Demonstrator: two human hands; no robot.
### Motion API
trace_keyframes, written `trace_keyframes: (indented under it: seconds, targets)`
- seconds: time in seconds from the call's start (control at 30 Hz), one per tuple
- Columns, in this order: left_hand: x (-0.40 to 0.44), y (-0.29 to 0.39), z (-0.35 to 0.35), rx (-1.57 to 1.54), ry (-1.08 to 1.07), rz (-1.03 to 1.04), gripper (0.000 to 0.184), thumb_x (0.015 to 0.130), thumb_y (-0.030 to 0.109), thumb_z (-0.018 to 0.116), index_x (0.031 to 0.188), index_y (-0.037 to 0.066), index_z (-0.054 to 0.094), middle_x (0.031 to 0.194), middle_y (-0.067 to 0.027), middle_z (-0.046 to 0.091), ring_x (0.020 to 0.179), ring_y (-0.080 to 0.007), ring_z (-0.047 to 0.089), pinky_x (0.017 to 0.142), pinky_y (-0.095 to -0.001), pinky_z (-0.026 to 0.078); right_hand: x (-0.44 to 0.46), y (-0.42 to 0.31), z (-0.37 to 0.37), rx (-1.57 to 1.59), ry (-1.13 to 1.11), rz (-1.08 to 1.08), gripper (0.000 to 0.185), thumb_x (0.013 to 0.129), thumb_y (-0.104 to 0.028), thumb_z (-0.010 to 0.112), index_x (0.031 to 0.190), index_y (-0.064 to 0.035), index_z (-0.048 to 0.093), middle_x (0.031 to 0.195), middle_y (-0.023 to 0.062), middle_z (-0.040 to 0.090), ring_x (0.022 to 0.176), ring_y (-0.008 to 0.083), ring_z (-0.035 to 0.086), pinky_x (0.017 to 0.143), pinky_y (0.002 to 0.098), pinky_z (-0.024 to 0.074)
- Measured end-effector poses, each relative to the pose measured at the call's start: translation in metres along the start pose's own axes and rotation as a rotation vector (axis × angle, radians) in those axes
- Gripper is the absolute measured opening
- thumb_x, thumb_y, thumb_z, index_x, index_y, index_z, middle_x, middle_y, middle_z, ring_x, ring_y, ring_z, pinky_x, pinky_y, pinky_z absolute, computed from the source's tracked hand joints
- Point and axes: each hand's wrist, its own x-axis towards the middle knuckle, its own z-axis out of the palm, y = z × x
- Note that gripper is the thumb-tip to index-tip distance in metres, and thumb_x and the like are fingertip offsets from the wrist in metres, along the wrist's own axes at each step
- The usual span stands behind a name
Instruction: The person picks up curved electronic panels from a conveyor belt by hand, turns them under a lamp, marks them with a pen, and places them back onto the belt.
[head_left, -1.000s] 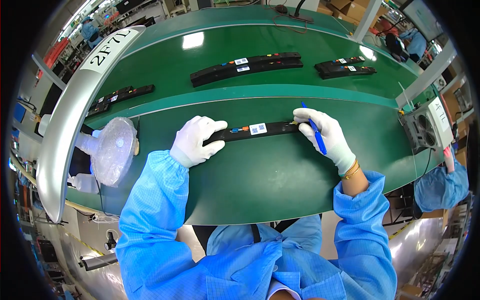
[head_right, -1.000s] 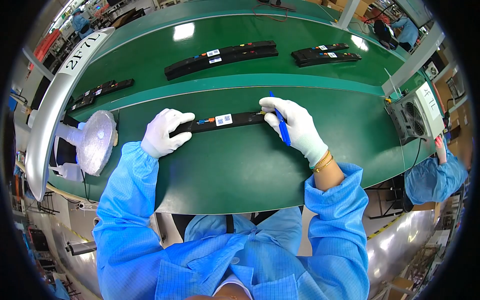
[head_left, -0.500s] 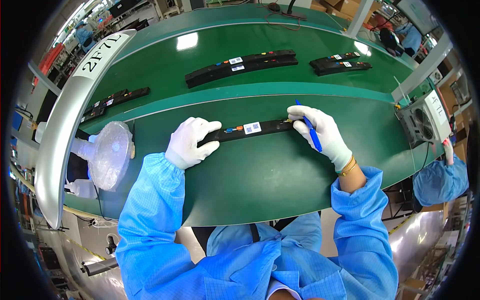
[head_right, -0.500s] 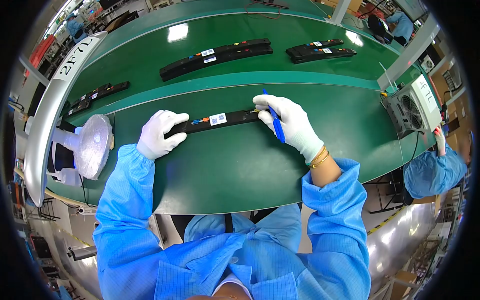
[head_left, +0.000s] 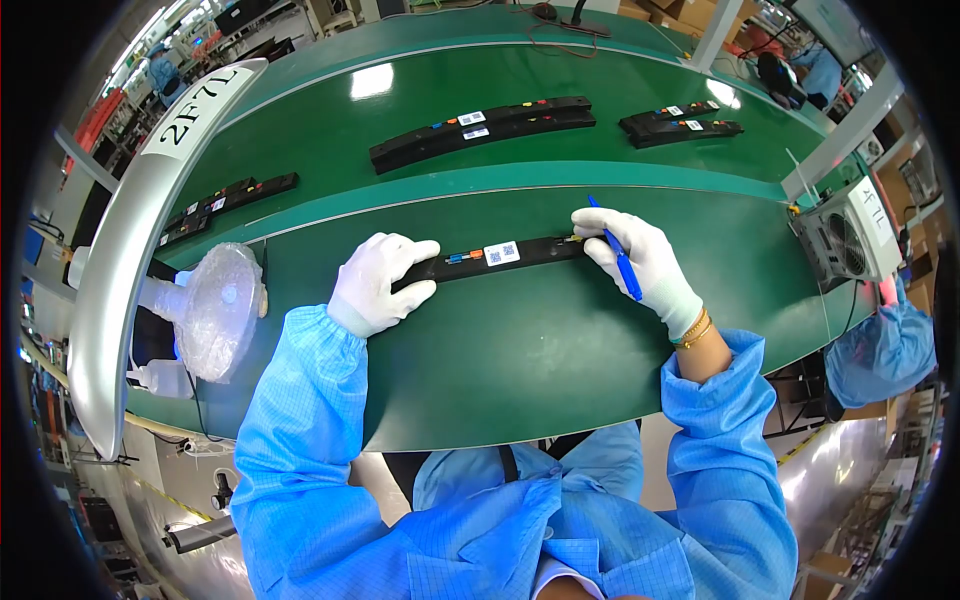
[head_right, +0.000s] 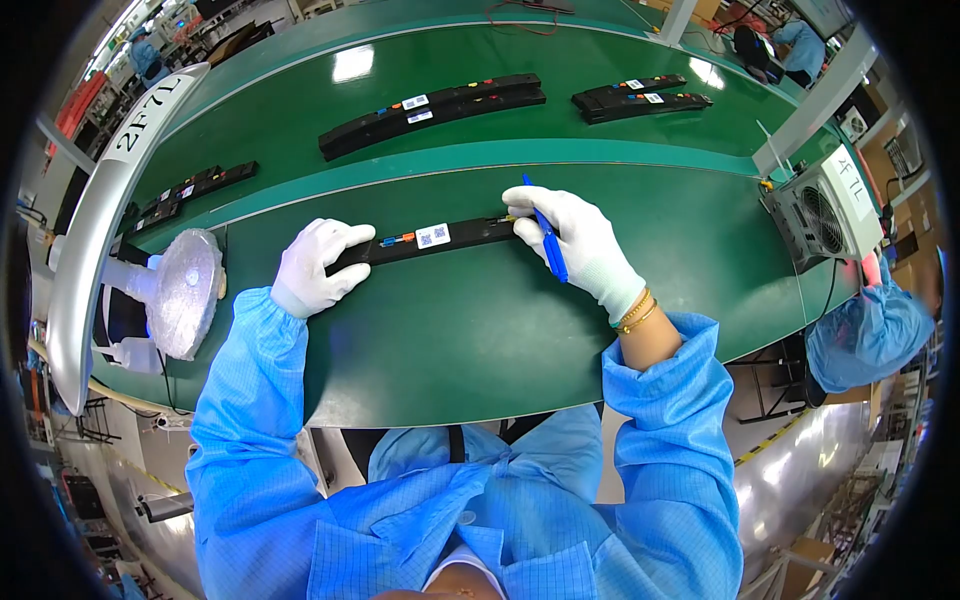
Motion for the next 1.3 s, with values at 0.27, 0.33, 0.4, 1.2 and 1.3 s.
trace_keyframes:
  seconds: [0.27, 0.33, 0.4, 1.2, 1.3]
  targets:
    - [0.0001, 0.0010, -0.0005, 0.004, -0.010, -0.015, 0.039, 0.075, 0.018, 0.073, 0.113, 0.010, 0.069, 0.097, -0.0106, 0.066, 0.093, -0.0303, 0.062, 0.085, -0.0394, 0.052, 0.0001, -0.0014, -0.0003, -0.007, -0.001, 0.005, 0.027, 0.090, -0.016, 0.068, 0.117, -0.0096, 0.064, 0.101, 0.0098, 0.073, 0.094, 0.0297, 0.069, 0.085, 0.0371, 0.0548]
    - [0.0005, 0.0018, -0.0015, 0.002, -0.020, -0.021, 0.039, 0.075, 0.018, 0.073, 0.113, 0.010, 0.069, 0.097, -0.0107, 0.065, 0.093, -0.0303, 0.062, 0.085, -0.0395, 0.052, 0.0000, -0.0009, 0.0003, 0.010, 0.004, 0.008, 0.027, 0.091, -0.016, 0.068, 0.117, -0.0098, 0.065, 0.102, 0.0096, 0.073, 0.094, 0.0296, 0.069, 0.085, 0.0372, 0.0547]
    - [0.0004, 0.0014, -0.0014, 0.005, -0.017, -0.019, 0.039, 0.075, 0.018, 0.073, 0.113, 0.010, 0.069, 0.097, -0.0107, 0.065, 0.093, -0.0302, 0.062, 0.085, -0.0395, 0.052, 0.0003, -0.0017, -0.0002, 0.006, 0.001, 0.010, 0.028, 0.091, -0.016, 0.068, 0.117, -0.0099, 0.065, 0.102, 0.0097, 0.073, 0.094, 0.0296, 0.069, 0.085, 0.0372, 0.0547]
    - [-0.0012, 0.0003, -0.0016, -0.008, -0.016, -0.020, 0.040, 0.075, 0.018, 0.074, 0.114, 0.009, 0.069, 0.100, -0.0103, 0.066, 0.096, -0.0295, 0.062, 0.087, -0.0386, 0.052, 0.0004, -0.0021, 0.0010, 0.002, 0.005, -0.012, 0.028, 0.091, -0.016, 0.068, 0.118, -0.0088, 0.064, 0.102, 0.0105, 0.072, 0.094, 0.0296, 0.069, 0.085, 0.0370, 0.0545]
    - [-0.0002, 0.0022, -0.0012, -0.002, -0.023, -0.032, 0.040, 0.075, 0.018, 0.074, 0.114, 0.009, 0.069, 0.100, -0.0103, 0.066, 0.096, -0.0295, 0.062, 0.087, -0.0386, 0.052, 0.0002, -0.0013, -0.0006, -0.008, 0.003, -0.017, 0.028, 0.091, -0.017, 0.068, 0.118, -0.0091, 0.064, 0.102, 0.0105, 0.072, 0.094, 0.0295, 0.069, 0.085, 0.0369, 0.0545]
